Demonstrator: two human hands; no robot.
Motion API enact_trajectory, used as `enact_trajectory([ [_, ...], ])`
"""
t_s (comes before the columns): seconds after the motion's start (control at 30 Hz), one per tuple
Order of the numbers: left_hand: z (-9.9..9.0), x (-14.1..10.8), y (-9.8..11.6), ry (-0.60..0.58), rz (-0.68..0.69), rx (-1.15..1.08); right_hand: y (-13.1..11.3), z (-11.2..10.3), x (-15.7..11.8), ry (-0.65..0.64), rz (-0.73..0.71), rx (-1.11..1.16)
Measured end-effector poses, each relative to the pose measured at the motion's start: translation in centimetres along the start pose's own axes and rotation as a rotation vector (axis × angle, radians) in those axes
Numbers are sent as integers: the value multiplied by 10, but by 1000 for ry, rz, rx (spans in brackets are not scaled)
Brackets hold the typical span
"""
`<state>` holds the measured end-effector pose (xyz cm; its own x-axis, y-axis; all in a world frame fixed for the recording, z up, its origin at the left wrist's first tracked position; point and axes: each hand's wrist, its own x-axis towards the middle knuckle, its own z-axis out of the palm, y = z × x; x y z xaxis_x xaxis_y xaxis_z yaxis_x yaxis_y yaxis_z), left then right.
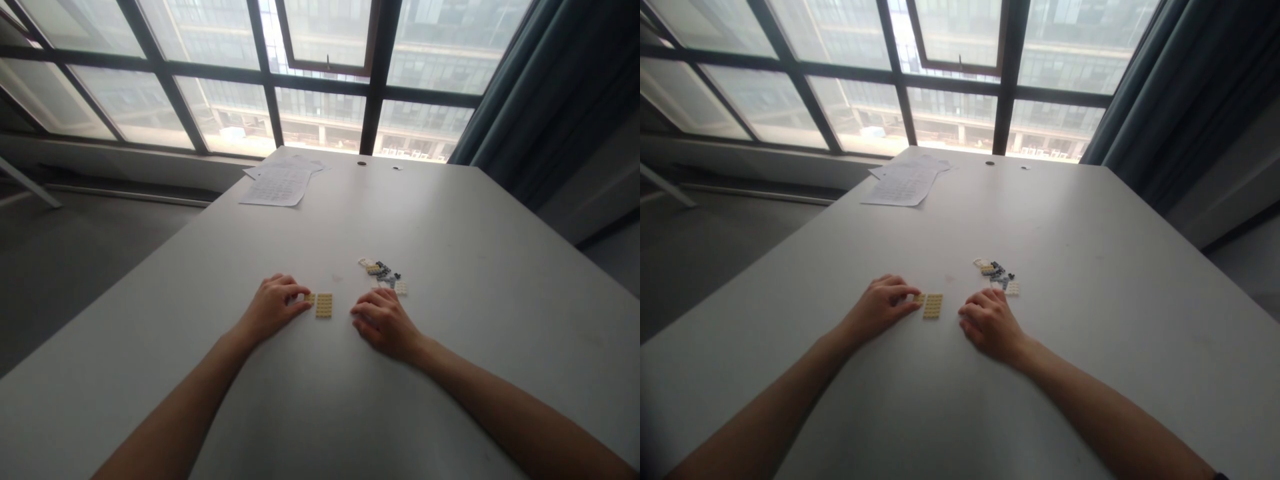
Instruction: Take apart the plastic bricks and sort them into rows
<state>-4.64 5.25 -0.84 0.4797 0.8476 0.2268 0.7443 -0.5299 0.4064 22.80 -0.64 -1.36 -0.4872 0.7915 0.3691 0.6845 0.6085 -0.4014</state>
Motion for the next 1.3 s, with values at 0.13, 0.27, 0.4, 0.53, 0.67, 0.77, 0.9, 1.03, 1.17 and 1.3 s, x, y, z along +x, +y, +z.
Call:
enact_trajectory([
  [0.13,2,1,0,0,5,-1,-2,-1,1,-5,0,-1],
  [0.27,2,2,1,-5,15,0,-2,0,1,-8,1,-1],
  [0.4,1,1,1,-2,15,6,0,1,2,8,6,4],
  [0.53,1,1,-1,2,14,11,-1,2,1,38,16,15],
  [0.67,0,1,-1,-1,-16,-7,0,2,1,53,25,19],
  [0.77,-3,-1,-3,-3,-20,-44,9,-4,0,89,58,4],
  [0.9,-4,-3,-9,19,-48,-130,33,-26,-8,165,156,-42],
  [1.03,-4,-4,-11,62,-96,-226,65,-49,-29,188,300,-107],
  [1.17,-10,6,-1,160,-121,-243,87,-56,-45,173,357,-137],
  [1.3,-10,32,22,204,-54,-126,85,-49,-26,183,372,-162],
])
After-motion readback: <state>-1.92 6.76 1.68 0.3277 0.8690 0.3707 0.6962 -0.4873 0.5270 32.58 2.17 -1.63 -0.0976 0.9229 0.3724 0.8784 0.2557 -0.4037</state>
